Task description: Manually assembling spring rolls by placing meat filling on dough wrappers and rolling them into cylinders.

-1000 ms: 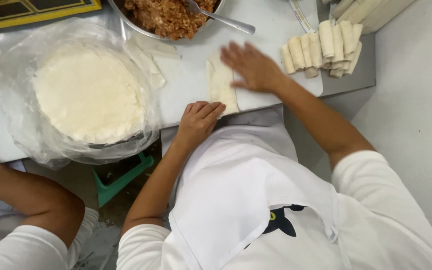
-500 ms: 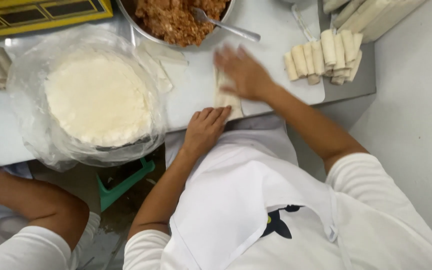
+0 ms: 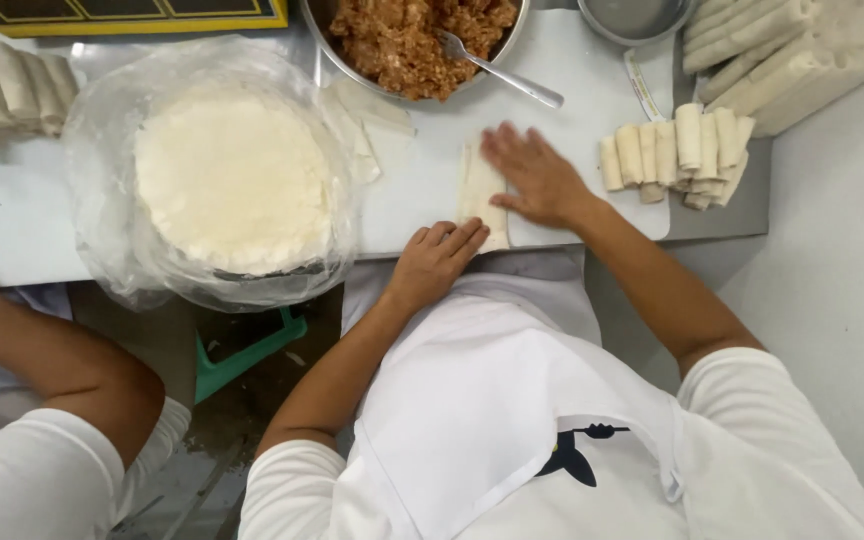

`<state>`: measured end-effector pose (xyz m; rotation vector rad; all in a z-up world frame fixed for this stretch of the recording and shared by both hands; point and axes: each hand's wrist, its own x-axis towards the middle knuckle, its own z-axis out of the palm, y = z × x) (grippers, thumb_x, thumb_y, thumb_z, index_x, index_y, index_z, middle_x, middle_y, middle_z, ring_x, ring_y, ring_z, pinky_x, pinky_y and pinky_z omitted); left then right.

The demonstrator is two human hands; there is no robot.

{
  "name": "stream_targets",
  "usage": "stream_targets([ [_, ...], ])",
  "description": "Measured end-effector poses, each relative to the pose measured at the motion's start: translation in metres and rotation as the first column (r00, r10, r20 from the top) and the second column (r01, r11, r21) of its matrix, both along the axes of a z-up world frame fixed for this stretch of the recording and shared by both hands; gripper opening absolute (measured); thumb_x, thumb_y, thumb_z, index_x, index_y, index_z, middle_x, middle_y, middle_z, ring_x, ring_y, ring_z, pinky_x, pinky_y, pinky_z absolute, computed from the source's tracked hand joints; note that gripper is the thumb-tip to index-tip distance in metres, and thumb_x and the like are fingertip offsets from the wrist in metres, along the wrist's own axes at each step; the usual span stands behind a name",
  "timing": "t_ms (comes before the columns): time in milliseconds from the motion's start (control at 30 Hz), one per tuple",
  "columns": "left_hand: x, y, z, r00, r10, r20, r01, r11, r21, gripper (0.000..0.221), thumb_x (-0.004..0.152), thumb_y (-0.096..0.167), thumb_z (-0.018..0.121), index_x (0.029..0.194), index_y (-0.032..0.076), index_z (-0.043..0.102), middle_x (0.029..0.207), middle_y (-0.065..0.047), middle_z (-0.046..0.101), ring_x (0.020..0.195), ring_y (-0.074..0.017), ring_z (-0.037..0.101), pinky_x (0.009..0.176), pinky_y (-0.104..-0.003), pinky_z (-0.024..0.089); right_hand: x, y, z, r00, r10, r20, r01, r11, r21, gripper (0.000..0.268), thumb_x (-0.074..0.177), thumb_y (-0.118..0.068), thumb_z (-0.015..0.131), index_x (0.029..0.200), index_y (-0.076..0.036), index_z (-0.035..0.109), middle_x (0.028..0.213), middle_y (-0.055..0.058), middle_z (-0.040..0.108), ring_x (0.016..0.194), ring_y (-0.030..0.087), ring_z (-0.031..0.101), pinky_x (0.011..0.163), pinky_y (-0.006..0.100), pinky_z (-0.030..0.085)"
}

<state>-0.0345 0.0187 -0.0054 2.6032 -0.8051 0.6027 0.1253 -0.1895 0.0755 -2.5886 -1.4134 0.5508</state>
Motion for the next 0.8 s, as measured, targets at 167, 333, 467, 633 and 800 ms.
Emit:
stream_targets([
  [167,-0.001,-0.002,0.009,0.996,0.003,0.093,-0.007,0.999,0.043,0.037,0.103,0.001,0.057,0.137,0.014,0.063,0.143,-0.001,0.062,0.100,-0.0221,0.063,0.069,-0.034,0.047,0.005,-0.005,-0.011,0.980,-0.189,0.061,0.192,0.980,-0.043,0.084,0.104,-0.049,0.045,0.164,-0.004,0.009,0.172,0.017,0.011,0.159,0.034,0.008,0.127,0.052,0.007],
  [333,-0.002,-0.007,0.000,0.999,-0.012,0.032,0.015,0.994,-0.110,0.033,0.107,0.019,0.050,0.136,0.015,0.065,0.128,-0.007,0.069,0.103,-0.0248,0.063,0.073,-0.033,0.048,0.021,-0.017,-0.035,0.967,-0.194,0.163,0.189,0.981,0.045,0.089,0.103,-0.068,0.035,0.165,-0.005,0.026,0.166,0.023,0.034,0.156,0.039,0.024,0.123,0.062,0.016],
  [467,0.000,-0.007,0.010,0.999,0.002,0.041,0.002,0.995,-0.102,0.032,0.104,0.018,0.053,0.134,0.014,0.066,0.119,-0.006,0.071,0.100,-0.0246,0.063,0.072,-0.032,0.048,-0.014,0.011,-0.053,0.949,0.063,0.310,-0.159,0.942,0.295,0.087,0.103,-0.069,0.029,0.161,-0.004,0.038,0.157,0.024,0.047,0.147,0.042,0.041,0.114,0.065,0.035],
  [633,0.008,-0.010,-0.007,0.996,0.016,0.086,-0.008,0.996,-0.093,0.033,0.102,0.022,0.055,0.133,0.015,0.064,0.114,-0.005,0.071,0.101,-0.0237,0.062,0.073,-0.032,0.049,0.013,0.014,-0.075,0.957,-0.124,0.261,0.048,0.959,0.281,0.073,0.107,-0.065,0.036,0.158,-0.014,0.047,0.163,0.011,0.045,0.151,0.034,0.037,0.120,0.063,0.022],
  [800,0.012,-0.012,-0.034,0.999,0.029,-0.021,-0.032,0.986,-0.166,0.033,0.098,0.024,0.060,0.129,0.013,0.063,0.101,-0.005,0.073,0.098,-0.0247,0.063,0.072,-0.033,0.051,-0.056,-0.026,-0.062,0.968,-0.180,0.174,0.055,0.830,0.554,0.057,0.103,-0.053,0.053,0.143,-0.012,0.062,0.138,0.007,0.065,0.130,0.029,0.060,0.111,0.047,0.043],
])
